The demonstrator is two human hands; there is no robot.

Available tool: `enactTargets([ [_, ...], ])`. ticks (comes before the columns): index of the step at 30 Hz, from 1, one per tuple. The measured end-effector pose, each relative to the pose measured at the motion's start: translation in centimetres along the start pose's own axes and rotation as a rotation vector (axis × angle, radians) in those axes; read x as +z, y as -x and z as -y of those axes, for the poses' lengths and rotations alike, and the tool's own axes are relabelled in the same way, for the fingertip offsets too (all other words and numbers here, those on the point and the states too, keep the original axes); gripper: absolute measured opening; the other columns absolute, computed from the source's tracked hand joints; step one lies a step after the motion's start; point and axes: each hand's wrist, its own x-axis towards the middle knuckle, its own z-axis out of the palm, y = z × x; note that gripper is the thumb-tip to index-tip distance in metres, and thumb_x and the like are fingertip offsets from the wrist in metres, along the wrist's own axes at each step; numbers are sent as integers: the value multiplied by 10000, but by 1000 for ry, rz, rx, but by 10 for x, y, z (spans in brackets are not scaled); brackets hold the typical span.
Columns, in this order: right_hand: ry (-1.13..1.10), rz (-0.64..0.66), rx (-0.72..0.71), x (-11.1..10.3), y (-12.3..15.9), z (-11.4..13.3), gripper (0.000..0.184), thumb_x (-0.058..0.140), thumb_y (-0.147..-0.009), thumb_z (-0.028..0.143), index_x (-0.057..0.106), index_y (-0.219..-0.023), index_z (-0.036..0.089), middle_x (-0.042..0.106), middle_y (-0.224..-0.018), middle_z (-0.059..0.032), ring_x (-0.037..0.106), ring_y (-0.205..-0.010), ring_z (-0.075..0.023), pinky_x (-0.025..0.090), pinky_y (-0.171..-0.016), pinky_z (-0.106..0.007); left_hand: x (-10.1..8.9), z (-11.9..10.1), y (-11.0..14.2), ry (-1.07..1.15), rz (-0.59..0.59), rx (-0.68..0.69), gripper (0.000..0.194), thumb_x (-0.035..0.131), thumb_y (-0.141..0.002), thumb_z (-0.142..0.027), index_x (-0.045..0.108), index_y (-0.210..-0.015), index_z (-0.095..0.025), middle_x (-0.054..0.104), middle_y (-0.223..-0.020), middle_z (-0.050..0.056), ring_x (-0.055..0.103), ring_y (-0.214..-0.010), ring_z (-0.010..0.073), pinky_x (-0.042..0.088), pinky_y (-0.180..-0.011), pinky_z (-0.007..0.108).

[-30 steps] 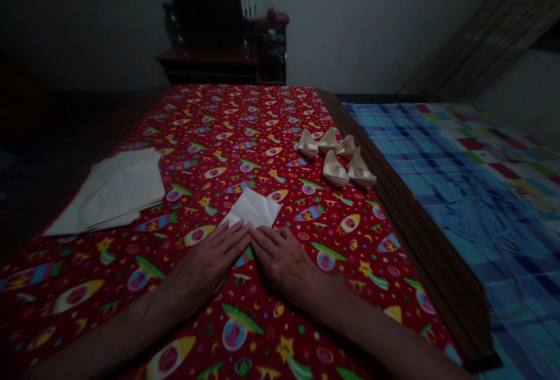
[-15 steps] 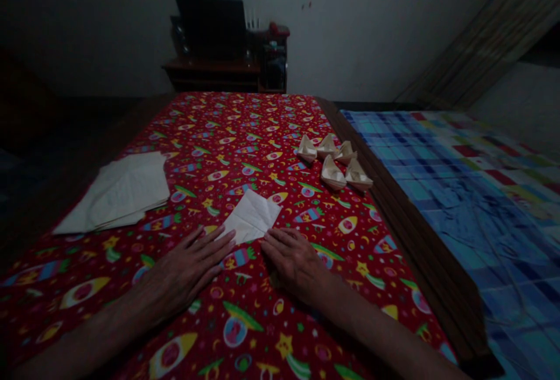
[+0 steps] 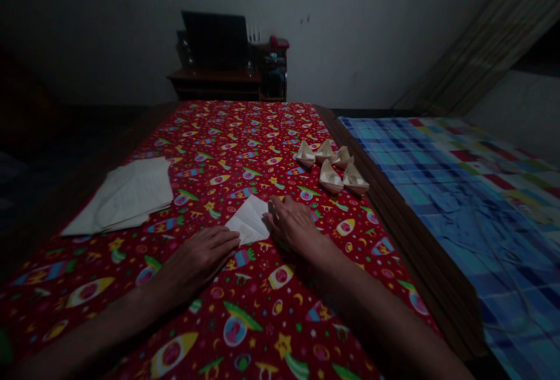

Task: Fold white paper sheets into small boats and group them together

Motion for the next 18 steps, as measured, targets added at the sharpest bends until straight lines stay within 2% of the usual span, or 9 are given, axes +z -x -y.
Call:
enactTargets([
  [4,-238,122,81,-6,-1,-2,258,512,-868,276,537,-1104,175,621,-871,-56,558,-750,-162,395,-650,-252,-1,5,-3,-39,-7,32,259,396,-932,-164,550,-1139,-139,609,-1158,87,525,-1055,218,448,-892,391],
  [10,-588,169,276,-1,19,12,380,569,-800,226,474,-1166,180,605,-789,-6,538,-646,-125,384,-552,-214,0,21,-13,-214,-10,72,294,469,-859,-74,556,-1140,-90,591,-1189,123,520,-1072,262,432,-906,416],
  [12,-683,205,250,0,33,22,418,551,-827,246,429,-1225,207,618,-840,-7,549,-657,-118,402,-559,-211,1,24,-16,-232,-24,45,268,468,-861,-79,573,-1107,-97,598,-1169,123,526,-1056,264,439,-897,421],
  [14,-663,222,191,-4,45,31,390,540,-854,281,445,-1228,221,627,-905,-23,570,-720,-125,424,-610,-223,3,24,-15,-169,-22,27,268,456,-866,-78,568,-1108,-114,603,-1145,110,524,-1048,248,447,-901,408],
  [17,-532,273,32,-18,55,40,186,453,-916,282,583,-1027,208,632,-806,-17,561,-654,-107,410,-591,-216,7,19,-5,-14,-13,24,374,418,-846,-23,512,-1191,-130,577,-1188,95,489,-1102,217,440,-947,380],
  [18,-459,254,-27,-23,55,42,188,433,-926,270,601,-964,194,623,-770,-21,548,-623,-104,401,-572,-218,8,17,0,21,-12,21,428,407,-827,2,488,-1225,-135,557,-1226,95,468,-1134,214,432,-965,384],
])
